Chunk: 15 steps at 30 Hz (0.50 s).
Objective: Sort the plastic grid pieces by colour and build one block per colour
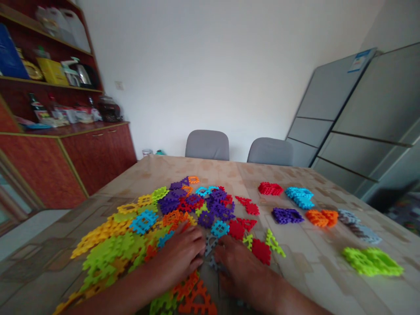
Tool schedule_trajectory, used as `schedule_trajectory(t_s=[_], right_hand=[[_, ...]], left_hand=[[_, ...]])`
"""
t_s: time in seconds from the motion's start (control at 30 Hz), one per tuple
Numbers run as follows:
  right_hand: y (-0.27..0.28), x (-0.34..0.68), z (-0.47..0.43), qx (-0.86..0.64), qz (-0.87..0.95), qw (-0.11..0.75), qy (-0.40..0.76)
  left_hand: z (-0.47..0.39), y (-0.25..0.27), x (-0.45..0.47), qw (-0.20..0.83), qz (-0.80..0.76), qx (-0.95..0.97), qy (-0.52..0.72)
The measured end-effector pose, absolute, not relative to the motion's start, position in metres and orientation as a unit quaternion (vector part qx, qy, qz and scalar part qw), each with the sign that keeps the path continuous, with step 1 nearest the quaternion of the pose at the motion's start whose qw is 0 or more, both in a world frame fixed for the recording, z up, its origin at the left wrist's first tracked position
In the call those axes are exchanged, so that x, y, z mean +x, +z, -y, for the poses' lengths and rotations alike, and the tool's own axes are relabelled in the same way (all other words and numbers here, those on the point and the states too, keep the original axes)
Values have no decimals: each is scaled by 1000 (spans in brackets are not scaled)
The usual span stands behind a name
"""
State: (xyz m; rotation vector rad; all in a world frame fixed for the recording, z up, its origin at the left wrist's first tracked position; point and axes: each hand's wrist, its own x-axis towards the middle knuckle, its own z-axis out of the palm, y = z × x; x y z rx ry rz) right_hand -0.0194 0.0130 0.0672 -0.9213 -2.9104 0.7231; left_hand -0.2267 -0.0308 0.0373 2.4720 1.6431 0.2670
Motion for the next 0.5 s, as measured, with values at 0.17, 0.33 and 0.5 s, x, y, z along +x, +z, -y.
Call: schedule_trajectory(t_s=[0.17,0.33,0.5], right_hand=[[51,-18,-20,-307,917,41,252],[52,-19,-26,-328,911,61,244],[65,1,-32,-347,904,100,227]], left_hand=[[47,38,-223,109,-533,831,113],[62,38,-226,172,-497,836,157],[66,37,-235,164,-486,842,165]])
